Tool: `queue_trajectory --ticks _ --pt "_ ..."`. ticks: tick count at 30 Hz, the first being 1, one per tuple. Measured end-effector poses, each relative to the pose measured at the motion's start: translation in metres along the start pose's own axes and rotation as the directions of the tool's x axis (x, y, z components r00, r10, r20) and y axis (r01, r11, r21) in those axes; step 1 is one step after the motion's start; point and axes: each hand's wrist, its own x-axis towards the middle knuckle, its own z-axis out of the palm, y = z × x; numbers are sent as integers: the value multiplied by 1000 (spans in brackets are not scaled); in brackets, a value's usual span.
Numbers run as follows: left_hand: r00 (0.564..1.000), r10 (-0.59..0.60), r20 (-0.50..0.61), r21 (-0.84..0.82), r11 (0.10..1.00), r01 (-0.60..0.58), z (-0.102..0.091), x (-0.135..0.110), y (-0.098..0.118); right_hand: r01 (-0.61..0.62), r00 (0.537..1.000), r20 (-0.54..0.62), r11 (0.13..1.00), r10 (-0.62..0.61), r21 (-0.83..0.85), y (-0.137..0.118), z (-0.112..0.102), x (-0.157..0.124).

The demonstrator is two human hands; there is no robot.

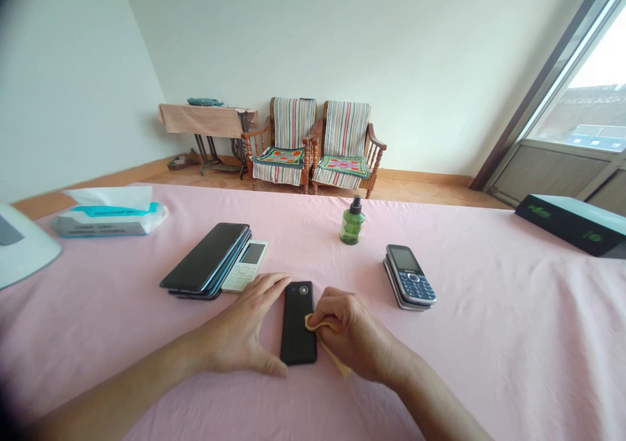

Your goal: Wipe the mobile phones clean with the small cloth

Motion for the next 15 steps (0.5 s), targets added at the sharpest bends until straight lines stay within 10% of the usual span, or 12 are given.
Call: queue_trajectory --ticks 15 --pt "1000 -8 12 -5 1000 8 1 0 -1 -58 980 193 995 42 80 -11 -6 -8"
